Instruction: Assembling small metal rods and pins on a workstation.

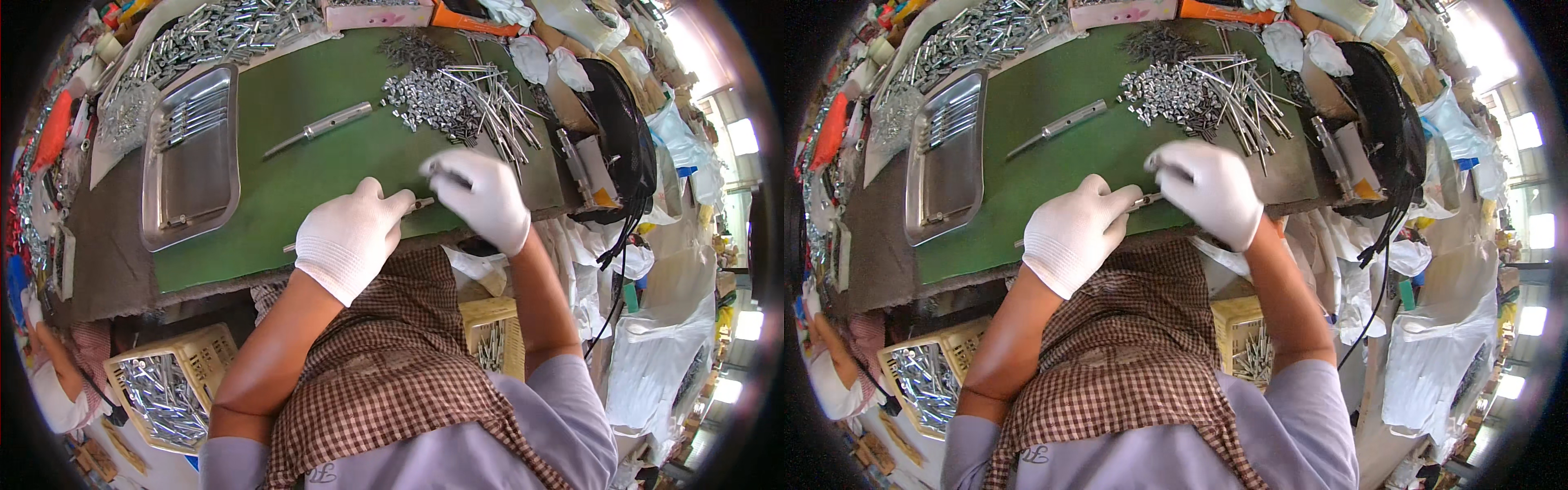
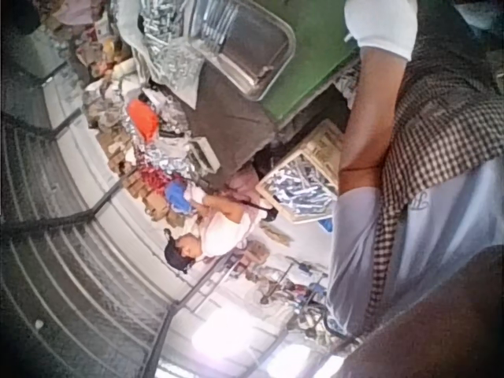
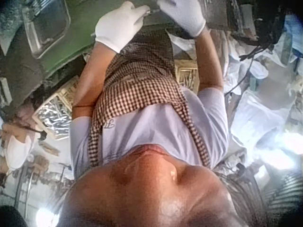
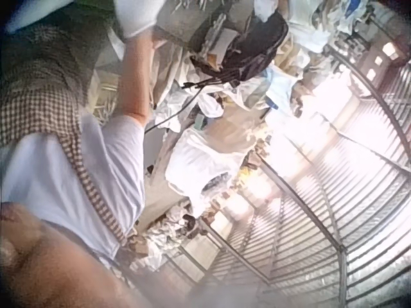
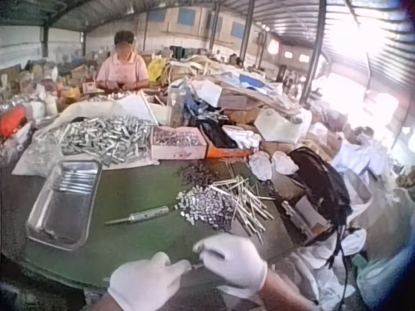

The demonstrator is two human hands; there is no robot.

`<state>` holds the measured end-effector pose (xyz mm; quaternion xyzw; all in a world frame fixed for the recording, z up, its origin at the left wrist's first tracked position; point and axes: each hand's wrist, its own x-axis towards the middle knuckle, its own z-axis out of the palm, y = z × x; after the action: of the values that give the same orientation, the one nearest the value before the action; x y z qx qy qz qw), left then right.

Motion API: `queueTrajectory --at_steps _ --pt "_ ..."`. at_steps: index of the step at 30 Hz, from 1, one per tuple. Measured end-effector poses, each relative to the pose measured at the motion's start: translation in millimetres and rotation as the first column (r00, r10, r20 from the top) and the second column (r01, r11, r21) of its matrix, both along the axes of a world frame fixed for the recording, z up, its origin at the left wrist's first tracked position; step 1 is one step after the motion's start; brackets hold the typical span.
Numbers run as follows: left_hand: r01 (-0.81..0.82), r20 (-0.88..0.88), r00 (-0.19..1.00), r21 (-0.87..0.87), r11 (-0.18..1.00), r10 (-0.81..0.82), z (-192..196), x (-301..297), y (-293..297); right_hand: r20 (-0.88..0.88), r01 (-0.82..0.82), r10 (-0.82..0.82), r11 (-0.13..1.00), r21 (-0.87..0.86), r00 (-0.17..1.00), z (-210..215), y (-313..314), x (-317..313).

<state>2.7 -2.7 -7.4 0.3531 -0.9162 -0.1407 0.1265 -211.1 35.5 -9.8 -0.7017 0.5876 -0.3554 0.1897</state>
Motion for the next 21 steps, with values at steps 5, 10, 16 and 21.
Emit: queueTrajectory --at_steps 5,10,16,21 --pt "-0.009 0.030 1.000 0.028 1.000 0.009 3.8 0.0 -0.3 -0.196 0.049 -0.042 0.998 0.032 0.980 -4.0 20.3 19.5" --pt "-0.004 -0.019 1.000 0.000 1.000 0.004 -1.1 1.2 -0.9 -0.189 0.056 -0.074 0.994 -0.098 0.979 2.4 7.2 4.2" --pt "-0.015 0.024 1.000 0.018 1.000 0.014 2.8 -1.2 -1.7 -0.282 0.342 -0.339 0.939 -0.038 0.898 -4.8 -58.8 -23.8" --pt "-0.012 -0.001 1.000 0.019 1.000 0.012 1.1 -1.7 -0.7 -0.507 0.306 -0.281 0.951 -0.036 0.815 -2.2 -53.5 -17.2"
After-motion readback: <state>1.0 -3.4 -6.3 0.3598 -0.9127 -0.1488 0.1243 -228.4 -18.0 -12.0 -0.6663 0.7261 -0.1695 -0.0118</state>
